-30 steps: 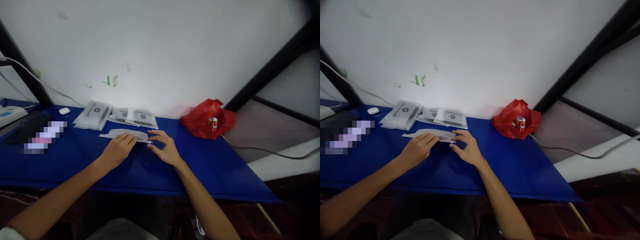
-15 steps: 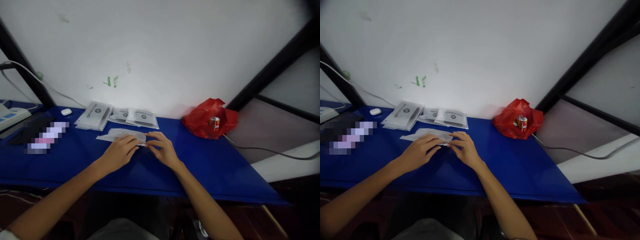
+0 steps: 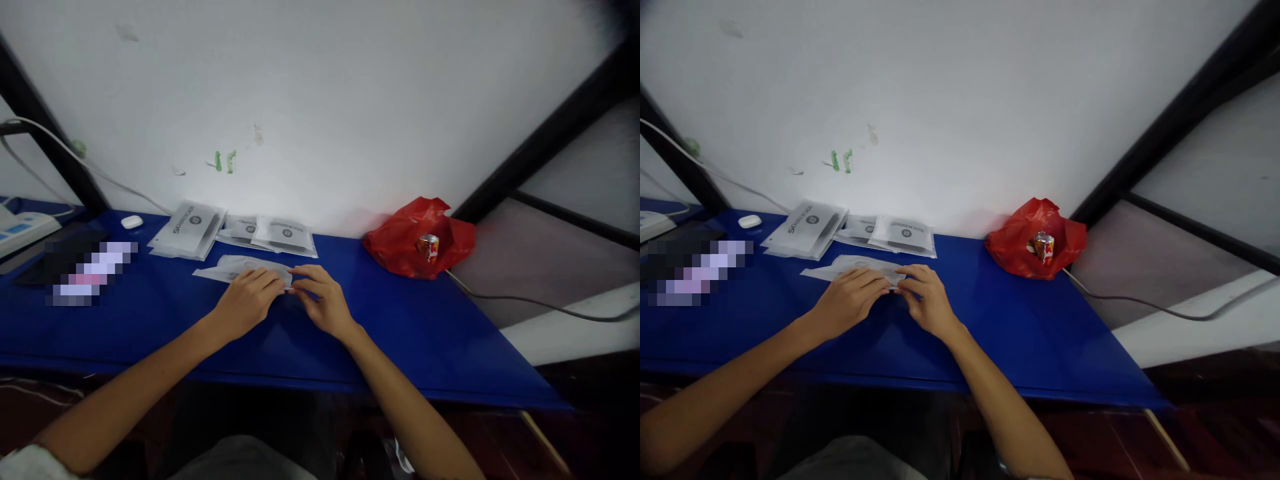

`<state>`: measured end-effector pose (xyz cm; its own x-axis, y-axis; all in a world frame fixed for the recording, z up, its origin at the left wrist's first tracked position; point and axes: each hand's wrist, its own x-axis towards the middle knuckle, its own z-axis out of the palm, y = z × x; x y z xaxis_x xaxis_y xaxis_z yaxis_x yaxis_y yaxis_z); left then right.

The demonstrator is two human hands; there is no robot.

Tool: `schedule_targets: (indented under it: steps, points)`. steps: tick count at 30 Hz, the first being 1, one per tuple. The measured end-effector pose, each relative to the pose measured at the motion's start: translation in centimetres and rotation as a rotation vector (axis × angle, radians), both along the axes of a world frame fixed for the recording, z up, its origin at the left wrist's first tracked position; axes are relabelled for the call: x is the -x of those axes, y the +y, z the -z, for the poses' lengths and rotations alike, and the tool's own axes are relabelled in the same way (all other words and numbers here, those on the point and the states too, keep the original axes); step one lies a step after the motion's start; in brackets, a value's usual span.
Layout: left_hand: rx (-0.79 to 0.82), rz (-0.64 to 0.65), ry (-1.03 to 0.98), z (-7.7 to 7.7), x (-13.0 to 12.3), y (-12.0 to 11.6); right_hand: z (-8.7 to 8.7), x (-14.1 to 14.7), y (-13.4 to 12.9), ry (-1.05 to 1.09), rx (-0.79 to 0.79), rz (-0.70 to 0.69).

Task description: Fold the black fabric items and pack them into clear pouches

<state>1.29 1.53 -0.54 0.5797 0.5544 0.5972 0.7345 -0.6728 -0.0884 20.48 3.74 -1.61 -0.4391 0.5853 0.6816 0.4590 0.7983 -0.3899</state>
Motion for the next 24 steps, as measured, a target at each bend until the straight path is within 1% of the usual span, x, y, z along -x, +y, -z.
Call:
schedule_targets:
  steps: [4, 8, 13, 16, 19, 22, 24]
  points:
    - [-0.055, -0.075, 0.066, -0.1, 1.7, -0.2, -0.2, -0.2, 0.1, 0.004, -0.029, 0.023]
    - [-0.102, -0.173, 0.097, -0.2, 4.6, -0.3, -0.3, -0.8, 0.4, -0.002, 0.004, 0.061]
    - [-0.053, -0.322, 0.084, -0.3, 8.6, -0.9, -0.4, -1.5, 0.8, 0.020, 0.011, 0.126]
    - [0.016, -0.372, 0.113, -0.2, 9.6, -2.1, -0.2, -1.6, 1.3, 0.016, 0.008, 0.154]
    - [0.181, -0.344, 0.170, -0.5, 9.1, -3.9, 0.6, -1.6, 2.1, -0.015, 0.043, 0.210]
    - [0.371, -0.218, 0.184, -1.6, 7.4, -5.2, 1.8, -1.7, 2.8, -0.123, 0.123, 0.297]
    - [0.465, -0.118, 0.171, -2.4, 6.2, -4.8, 2.3, -1.8, 3.0, -0.213, 0.177, 0.340]
